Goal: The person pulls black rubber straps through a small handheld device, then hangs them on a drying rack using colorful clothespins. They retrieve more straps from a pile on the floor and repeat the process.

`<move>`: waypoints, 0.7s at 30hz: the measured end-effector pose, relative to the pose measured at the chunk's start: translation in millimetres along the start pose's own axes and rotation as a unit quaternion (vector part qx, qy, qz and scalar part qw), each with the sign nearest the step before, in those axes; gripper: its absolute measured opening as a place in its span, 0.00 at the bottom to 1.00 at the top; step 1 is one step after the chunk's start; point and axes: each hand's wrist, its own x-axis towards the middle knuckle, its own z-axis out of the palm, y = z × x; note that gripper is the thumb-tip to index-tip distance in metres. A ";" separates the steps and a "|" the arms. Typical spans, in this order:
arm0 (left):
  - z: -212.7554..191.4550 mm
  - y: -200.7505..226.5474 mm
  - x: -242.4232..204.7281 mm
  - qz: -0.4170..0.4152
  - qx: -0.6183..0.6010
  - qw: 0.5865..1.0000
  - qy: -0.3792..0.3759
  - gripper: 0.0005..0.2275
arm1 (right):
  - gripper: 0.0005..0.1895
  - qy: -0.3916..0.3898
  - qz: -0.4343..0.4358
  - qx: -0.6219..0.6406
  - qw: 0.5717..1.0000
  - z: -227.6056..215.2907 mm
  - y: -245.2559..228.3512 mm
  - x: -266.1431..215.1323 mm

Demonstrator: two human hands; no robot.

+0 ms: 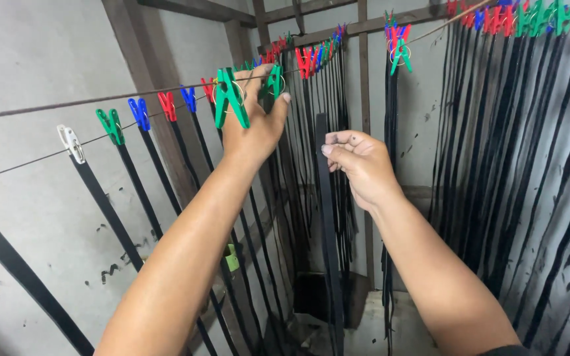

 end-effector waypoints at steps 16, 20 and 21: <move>-39.0 -17.9 44.3 0.250 0.204 0.944 -0.072 0.17 | 0.14 -0.116 0.056 0.101 0.986 3.8 -7.1 29.7; -38.3 -27.3 57.0 0.336 0.277 0.898 -0.067 0.08 | 0.13 -0.118 0.070 0.128 0.982 14.2 -11.8 31.9; -39.1 -26.2 59.8 0.335 0.277 0.898 -0.070 0.08 | 0.13 -0.117 0.072 0.129 0.982 15.4 -11.2 33.3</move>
